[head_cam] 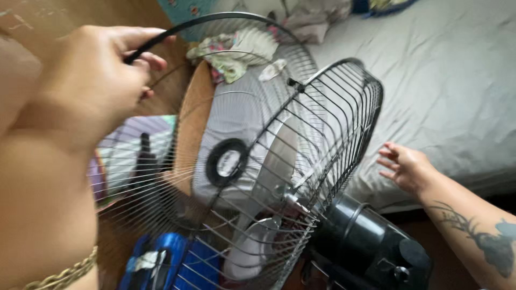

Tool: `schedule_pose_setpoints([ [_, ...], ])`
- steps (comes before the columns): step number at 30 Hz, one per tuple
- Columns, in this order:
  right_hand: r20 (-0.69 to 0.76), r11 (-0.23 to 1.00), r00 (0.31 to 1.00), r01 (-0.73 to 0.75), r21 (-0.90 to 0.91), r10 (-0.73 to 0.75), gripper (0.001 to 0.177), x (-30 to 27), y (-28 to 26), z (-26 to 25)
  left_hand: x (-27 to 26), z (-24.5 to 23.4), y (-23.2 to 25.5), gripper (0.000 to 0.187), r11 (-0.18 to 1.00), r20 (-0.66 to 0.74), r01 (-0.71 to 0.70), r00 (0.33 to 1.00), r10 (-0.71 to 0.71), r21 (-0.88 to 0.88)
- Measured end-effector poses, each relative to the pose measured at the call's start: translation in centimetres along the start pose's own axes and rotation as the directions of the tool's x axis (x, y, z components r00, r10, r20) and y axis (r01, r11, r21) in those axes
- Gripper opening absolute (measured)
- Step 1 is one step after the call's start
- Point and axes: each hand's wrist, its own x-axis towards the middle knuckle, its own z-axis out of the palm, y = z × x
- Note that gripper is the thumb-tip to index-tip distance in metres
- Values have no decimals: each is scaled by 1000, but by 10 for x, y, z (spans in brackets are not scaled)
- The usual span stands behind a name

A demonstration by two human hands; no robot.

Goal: The person disassembles a standing electric fan by removing the front grille, unscrewing the fan blades with a screwdriver, and detaching the rear grille. The components are placed on a nearby table.

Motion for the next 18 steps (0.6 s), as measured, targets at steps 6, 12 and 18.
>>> schedule_pose_setpoints([
  [6, -238, 848, 827, 529, 27, -509, 22, -86, -98, 5, -12, -16, -100, 40, 933, -181, -265, 958, 224, -243],
  [12, -113, 385, 368, 893, -232, -923, 28, -262, -134, 38, -34, -12, -217, 45, 850, -259, -147, 966, 13, -506],
  [18, -66, 171, 158, 920, -354, -985, 33, -380, -133, 30, -18, 11, -282, 39, 549, -253, -183, 966, -53, -816],
])
